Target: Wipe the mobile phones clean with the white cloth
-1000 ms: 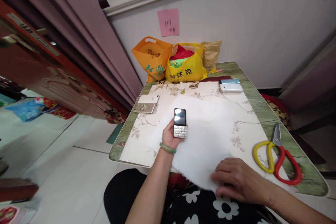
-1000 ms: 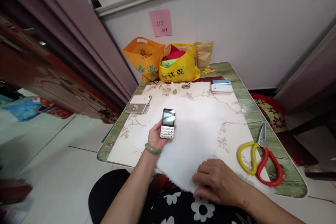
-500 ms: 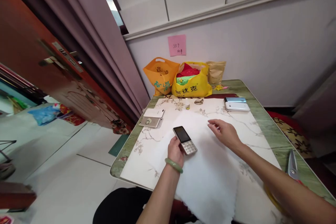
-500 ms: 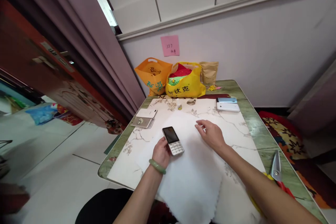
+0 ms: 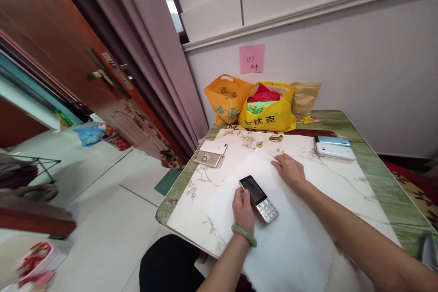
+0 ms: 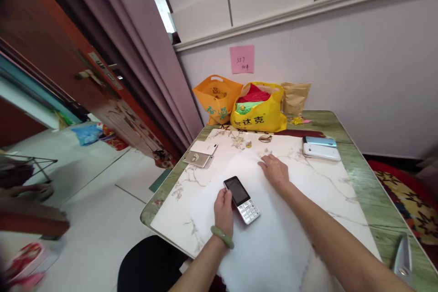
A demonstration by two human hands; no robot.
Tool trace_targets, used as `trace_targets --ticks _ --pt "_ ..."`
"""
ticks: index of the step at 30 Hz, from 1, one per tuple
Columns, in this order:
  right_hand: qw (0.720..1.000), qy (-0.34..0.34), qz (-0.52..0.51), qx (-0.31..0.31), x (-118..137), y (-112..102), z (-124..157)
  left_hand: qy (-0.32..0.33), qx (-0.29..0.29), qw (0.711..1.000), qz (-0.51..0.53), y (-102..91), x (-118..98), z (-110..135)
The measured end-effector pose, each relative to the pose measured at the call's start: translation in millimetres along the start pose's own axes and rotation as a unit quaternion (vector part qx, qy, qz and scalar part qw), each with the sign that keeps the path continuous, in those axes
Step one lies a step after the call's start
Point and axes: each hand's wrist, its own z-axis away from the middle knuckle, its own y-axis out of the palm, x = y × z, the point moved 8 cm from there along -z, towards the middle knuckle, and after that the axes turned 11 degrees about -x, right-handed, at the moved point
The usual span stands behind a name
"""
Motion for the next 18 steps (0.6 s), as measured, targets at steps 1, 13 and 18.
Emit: trace_targets --ticks 1,13,18 --pt "1.000 0.012 0.008 -0.001 -4.7 -2.4 2.4 0.025 0.011 0.999 -0.020 3.5 -2.3 -1.6" --pt "0.955 0.238 -0.046 0.169 -108.2 -53.4 86.7 0.020 0.175 0.983 -0.058 94.0 -30.2 -52.4" --pt "0.907 0.339 -0.212 0.130 -129.8 -60.3 115.8 0.085 0.219 0.972 0.009 41.5 -56.5 28.0"
